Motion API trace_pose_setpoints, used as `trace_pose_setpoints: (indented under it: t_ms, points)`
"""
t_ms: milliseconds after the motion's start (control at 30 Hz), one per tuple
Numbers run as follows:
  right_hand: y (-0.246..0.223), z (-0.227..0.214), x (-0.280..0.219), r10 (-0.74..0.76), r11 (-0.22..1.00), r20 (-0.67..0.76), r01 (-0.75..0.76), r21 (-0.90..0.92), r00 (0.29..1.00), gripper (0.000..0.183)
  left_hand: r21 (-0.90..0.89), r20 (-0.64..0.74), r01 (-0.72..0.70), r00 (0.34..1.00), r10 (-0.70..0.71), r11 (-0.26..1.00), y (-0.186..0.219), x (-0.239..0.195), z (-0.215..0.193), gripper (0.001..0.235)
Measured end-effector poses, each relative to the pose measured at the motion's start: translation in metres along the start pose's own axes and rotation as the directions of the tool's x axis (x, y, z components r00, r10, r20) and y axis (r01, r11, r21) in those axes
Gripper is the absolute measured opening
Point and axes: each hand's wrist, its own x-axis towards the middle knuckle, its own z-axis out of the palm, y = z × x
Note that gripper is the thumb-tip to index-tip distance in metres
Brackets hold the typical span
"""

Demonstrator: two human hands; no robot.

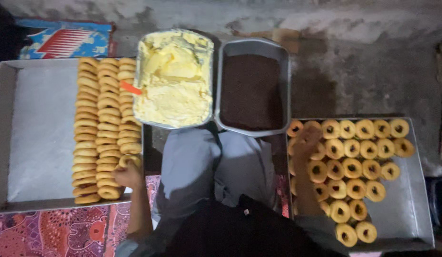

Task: The person repeatedly picks up ring-shaped donuts, inserts a yellow cream filling into the center hole, and places the filled donuts onto a metal tray. The process is repeated for multiple donuts throughout the clip.

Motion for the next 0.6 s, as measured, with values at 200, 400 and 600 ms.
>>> trace_pose_setpoints:
  t_ms: [200, 400, 600]
  points:
    - [-0.122, 0.133, -0.158, 0.044, 0.562, 0.829, -0.700, 0.441, 0.558, 0.043, -0.671, 0.463, 0.497, 0.861, -0.212, 0.550, 0.059, -0.087, -0.009, 0.060]
    - [-0.192, 0.169, -0.179, -0.008, 0.697, 0.843, -0.601, 0.390, 0.538, 0.039, -0.628, 0.746, 0.676, 0.663, 0.054, 0.386, 0.122, -0.141, -0.019, 0.031]
    - [-0.257, 0.144, -0.144, -0.531, 0.837, 0.670, 0.196, 0.511, 0.519, 0.051, -0.487, 0.848, 0.859, 0.509, -0.151, 0.158, 0.131, -0.108, -0.009, 0.031]
